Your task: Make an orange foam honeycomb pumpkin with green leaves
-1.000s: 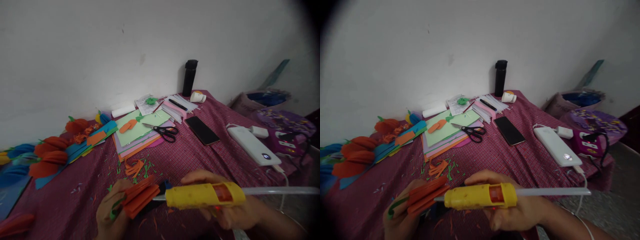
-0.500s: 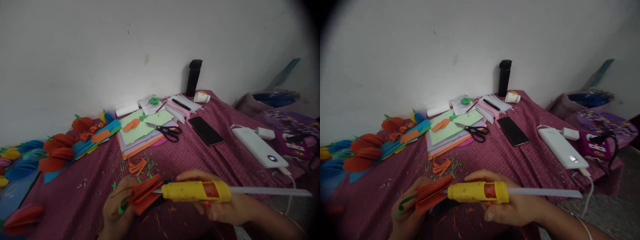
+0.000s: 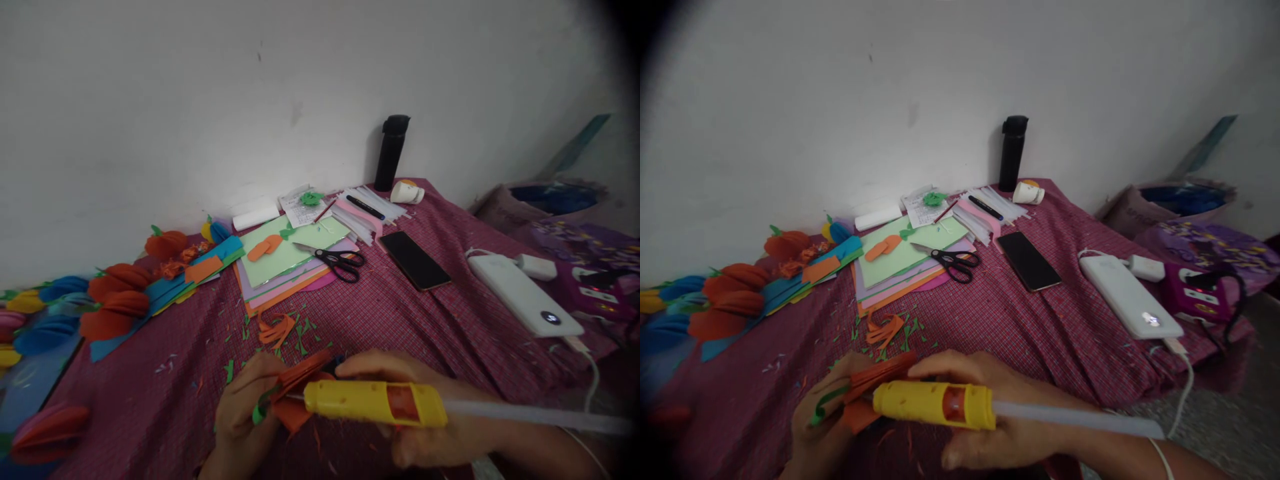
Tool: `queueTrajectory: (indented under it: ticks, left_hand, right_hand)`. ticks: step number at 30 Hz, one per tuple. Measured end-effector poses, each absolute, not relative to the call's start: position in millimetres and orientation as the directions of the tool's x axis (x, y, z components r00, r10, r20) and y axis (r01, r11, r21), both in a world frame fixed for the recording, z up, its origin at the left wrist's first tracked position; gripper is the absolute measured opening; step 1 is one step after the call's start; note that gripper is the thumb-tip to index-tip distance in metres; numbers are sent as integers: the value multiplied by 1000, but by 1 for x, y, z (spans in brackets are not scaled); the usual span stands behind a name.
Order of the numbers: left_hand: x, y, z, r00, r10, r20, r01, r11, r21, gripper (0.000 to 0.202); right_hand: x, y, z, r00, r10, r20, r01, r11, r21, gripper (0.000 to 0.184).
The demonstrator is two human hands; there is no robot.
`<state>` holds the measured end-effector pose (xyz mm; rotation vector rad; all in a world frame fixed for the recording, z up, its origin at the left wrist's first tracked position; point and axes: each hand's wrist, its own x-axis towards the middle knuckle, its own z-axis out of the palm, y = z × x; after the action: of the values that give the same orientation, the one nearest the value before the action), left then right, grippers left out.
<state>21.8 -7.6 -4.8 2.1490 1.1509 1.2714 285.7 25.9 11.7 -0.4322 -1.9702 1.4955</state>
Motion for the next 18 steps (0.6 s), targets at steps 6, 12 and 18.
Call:
queueTrajectory:
  ticks: [6, 12, 18]
  left_hand:
    - [23, -8, -2, 255, 789, 560, 443, -610, 657, 10]
    - [19, -13, -4, 189, 828, 528, 483, -546, 684, 12]
    - [17, -17, -3, 182, 822, 540, 480, -553, 681, 14]
  right_hand:
    - [285, 28, 20, -794, 559, 240, -8, 385, -923, 67]
    - [291, 22, 6, -768, 593, 241, 82, 465, -882, 74]
    - [300, 19, -7, -735, 633, 242, 157, 507, -848, 70]
